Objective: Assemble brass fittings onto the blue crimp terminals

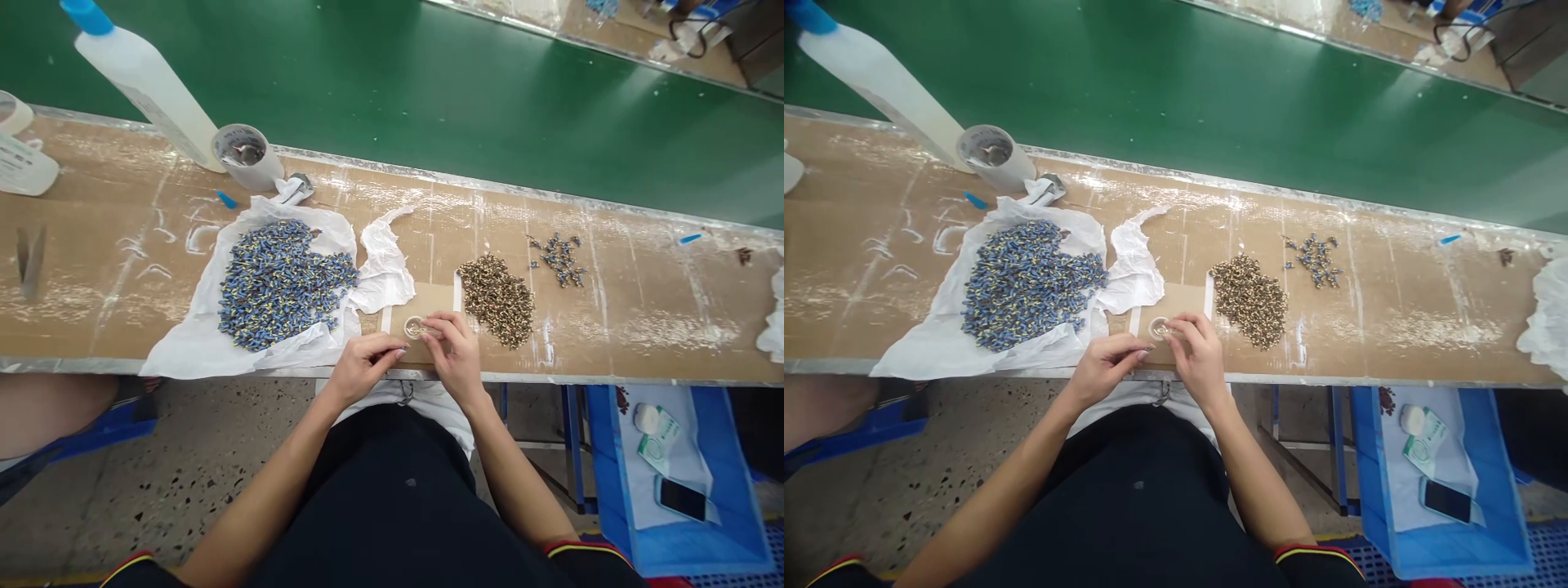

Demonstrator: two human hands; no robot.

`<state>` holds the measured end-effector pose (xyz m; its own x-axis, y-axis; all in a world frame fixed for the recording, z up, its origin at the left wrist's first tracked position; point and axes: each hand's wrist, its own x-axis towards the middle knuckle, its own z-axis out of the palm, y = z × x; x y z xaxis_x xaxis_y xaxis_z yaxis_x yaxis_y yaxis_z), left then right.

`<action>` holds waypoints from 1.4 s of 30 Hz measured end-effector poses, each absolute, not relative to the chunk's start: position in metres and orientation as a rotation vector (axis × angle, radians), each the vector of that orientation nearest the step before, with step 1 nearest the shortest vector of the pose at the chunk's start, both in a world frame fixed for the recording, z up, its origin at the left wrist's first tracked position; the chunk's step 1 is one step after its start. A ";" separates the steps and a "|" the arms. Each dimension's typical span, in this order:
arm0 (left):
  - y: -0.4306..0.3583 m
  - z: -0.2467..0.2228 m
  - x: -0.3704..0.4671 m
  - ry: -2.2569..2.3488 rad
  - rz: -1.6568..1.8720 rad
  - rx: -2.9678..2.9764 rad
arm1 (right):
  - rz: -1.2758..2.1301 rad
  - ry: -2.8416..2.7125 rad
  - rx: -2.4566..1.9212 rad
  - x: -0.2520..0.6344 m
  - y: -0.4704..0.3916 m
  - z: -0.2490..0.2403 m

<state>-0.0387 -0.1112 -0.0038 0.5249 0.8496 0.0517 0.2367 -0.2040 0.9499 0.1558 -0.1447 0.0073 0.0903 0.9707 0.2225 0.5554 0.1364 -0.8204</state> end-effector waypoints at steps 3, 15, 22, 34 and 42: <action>-0.111 -0.006 -0.039 0.925 0.720 1.724 | 0.534 -1.556 -1.588 0.168 -0.147 0.005; -0.111 -0.012 -0.041 0.915 0.749 1.710 | 0.146 -1.492 -2.285 0.226 -0.157 -0.002; -0.117 0.002 -0.044 0.754 0.919 1.678 | 0.166 -1.516 -2.292 0.217 -0.149 0.002; -0.117 0.053 -0.040 0.749 0.949 1.866 | 0.684 -1.185 -1.788 0.221 -0.147 0.026; -0.113 0.062 -0.023 0.846 0.854 2.090 | 1.283 -0.955 -1.302 0.164 -0.159 0.078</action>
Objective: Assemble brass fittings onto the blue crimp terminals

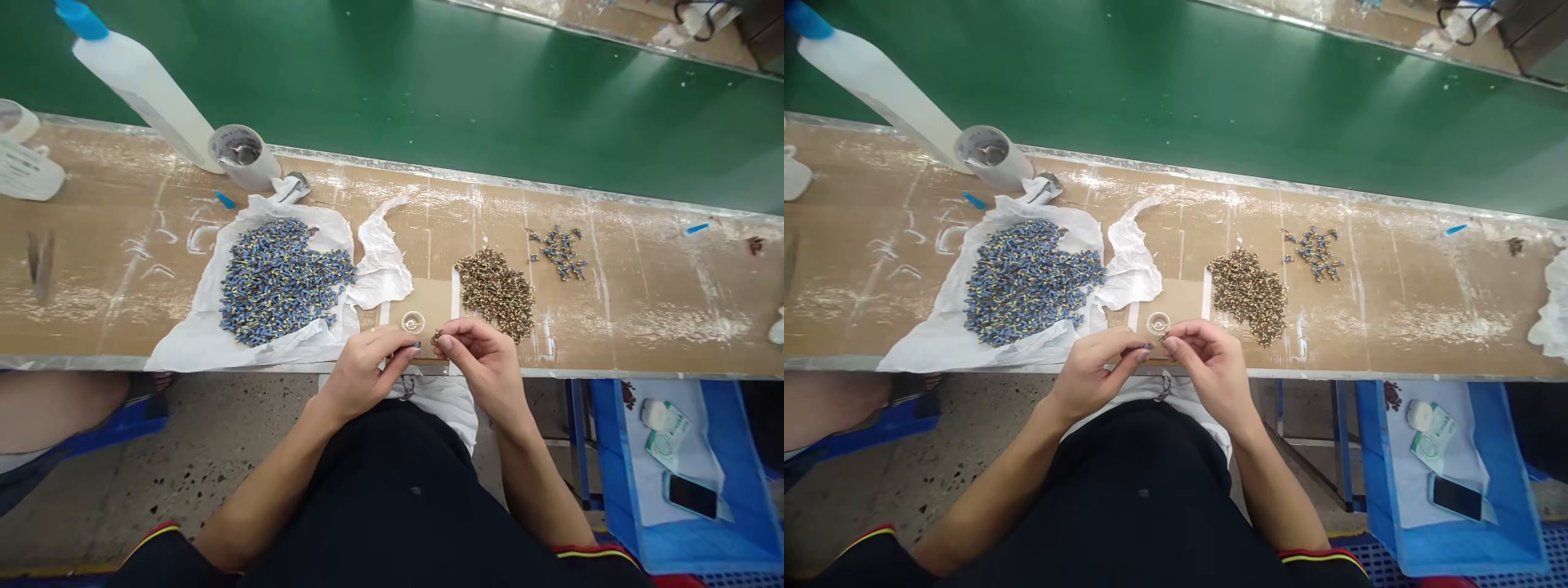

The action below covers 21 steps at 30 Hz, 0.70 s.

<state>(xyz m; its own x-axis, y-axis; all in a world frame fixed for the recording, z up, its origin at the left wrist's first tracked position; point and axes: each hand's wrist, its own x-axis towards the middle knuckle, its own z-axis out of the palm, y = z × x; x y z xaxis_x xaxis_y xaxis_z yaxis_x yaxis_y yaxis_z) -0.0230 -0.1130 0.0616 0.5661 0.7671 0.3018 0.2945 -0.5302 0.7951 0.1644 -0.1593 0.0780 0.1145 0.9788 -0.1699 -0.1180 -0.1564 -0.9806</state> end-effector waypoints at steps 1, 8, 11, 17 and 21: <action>-0.113 0.062 -0.022 0.853 0.841 2.105 | 1.299 -0.946 -1.296 0.162 -0.160 0.079; -0.111 0.068 -0.021 0.847 0.761 2.179 | 1.323 -0.926 -1.315 0.159 -0.160 0.075; -0.110 0.070 -0.020 0.832 0.752 2.203 | 1.317 -0.925 -1.312 0.159 -0.161 0.074; -0.108 0.071 -0.017 0.819 0.753 2.242 | 1.266 -0.977 -1.302 0.160 -0.163 0.070; -0.107 0.076 -0.018 0.838 0.687 2.300 | 1.172 -1.104 -1.298 0.162 -0.163 0.072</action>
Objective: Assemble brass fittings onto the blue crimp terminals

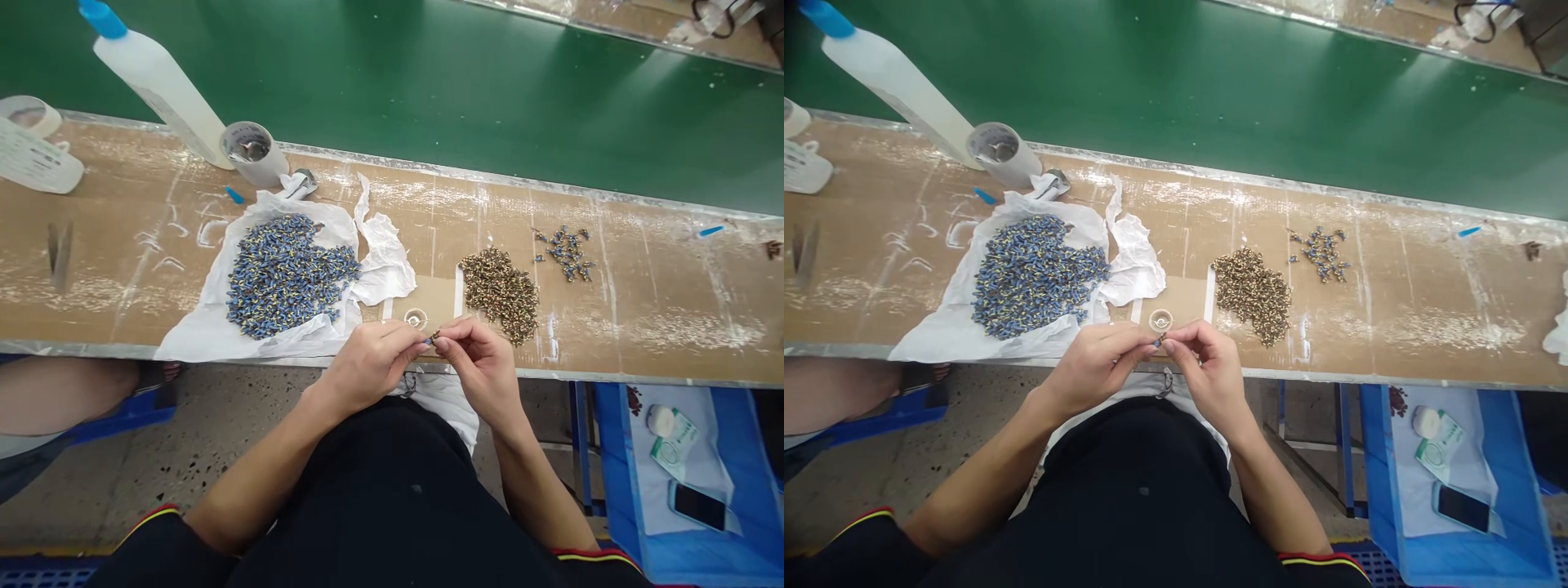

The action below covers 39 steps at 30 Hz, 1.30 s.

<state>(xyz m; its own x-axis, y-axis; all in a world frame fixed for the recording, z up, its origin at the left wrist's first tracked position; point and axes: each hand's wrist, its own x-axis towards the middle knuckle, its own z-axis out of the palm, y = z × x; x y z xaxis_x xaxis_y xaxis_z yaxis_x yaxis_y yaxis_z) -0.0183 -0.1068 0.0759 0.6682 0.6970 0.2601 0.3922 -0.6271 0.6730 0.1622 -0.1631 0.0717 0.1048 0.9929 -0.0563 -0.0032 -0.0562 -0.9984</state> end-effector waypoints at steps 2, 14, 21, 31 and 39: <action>-0.105 0.082 -0.019 0.839 0.655 2.358 | 1.146 -1.170 -1.295 0.163 -0.163 0.075; -0.107 0.116 -0.021 0.923 0.563 2.495 | 1.131 -1.211 -1.236 0.153 -0.166 0.092; -0.110 0.122 -0.022 0.888 0.476 2.512 | 1.321 -1.148 -1.161 0.153 -0.171 0.089; -0.114 0.121 -0.015 0.895 0.580 2.320 | 1.321 -1.087 -1.143 0.160 -0.169 0.090; -0.114 0.118 -0.013 0.871 0.492 2.243 | 1.221 -1.045 -1.188 0.156 -0.169 0.099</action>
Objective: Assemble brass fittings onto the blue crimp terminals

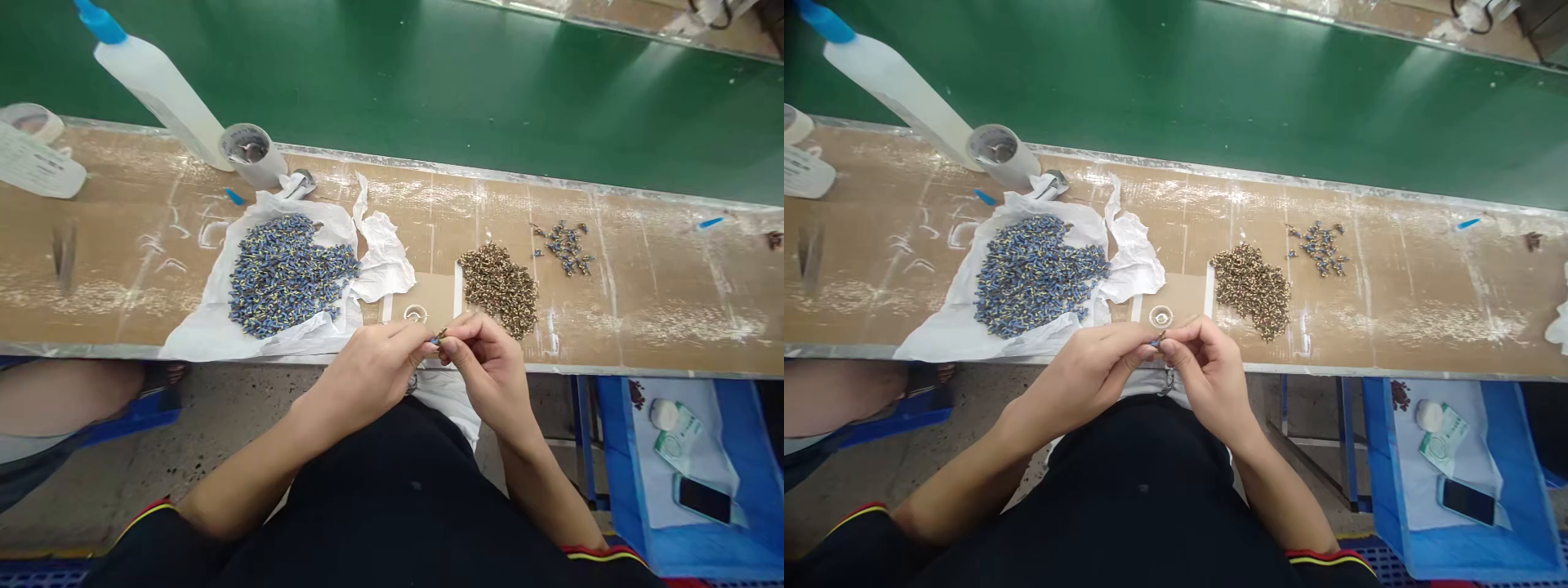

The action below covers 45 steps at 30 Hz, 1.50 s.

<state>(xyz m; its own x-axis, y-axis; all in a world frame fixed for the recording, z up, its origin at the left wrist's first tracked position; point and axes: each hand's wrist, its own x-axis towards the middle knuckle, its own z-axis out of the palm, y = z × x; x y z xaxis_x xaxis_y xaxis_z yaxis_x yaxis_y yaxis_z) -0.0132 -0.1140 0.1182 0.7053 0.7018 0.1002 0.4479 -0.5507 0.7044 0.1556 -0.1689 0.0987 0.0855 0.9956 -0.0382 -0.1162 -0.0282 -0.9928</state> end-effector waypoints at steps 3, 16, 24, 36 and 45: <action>-0.116 0.116 -0.014 0.855 0.489 2.230 | 1.226 -1.022 -1.192 0.154 -0.172 0.098; -0.121 0.115 -0.014 0.806 0.601 2.219 | 0.976 -1.636 -1.247 0.165 -0.164 0.100; -0.117 0.117 -0.018 0.646 0.587 2.208 | 1.046 -1.805 -1.201 0.170 -0.163 0.101; -0.125 0.115 -0.016 0.552 0.501 2.196 | 1.094 -1.816 -1.283 0.170 -0.188 0.094; -0.117 0.110 -0.009 0.696 0.299 2.111 | 1.143 -1.615 -1.436 0.171 -0.189 0.082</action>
<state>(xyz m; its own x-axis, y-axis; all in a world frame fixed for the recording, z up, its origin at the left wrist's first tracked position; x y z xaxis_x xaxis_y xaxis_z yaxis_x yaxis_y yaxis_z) -0.0087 -0.1169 0.1101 0.8149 0.5783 -0.0388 0.3694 -0.4665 0.8037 0.1712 -0.1888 0.0821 -0.1574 0.9856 -0.0612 0.3854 0.0043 -0.9227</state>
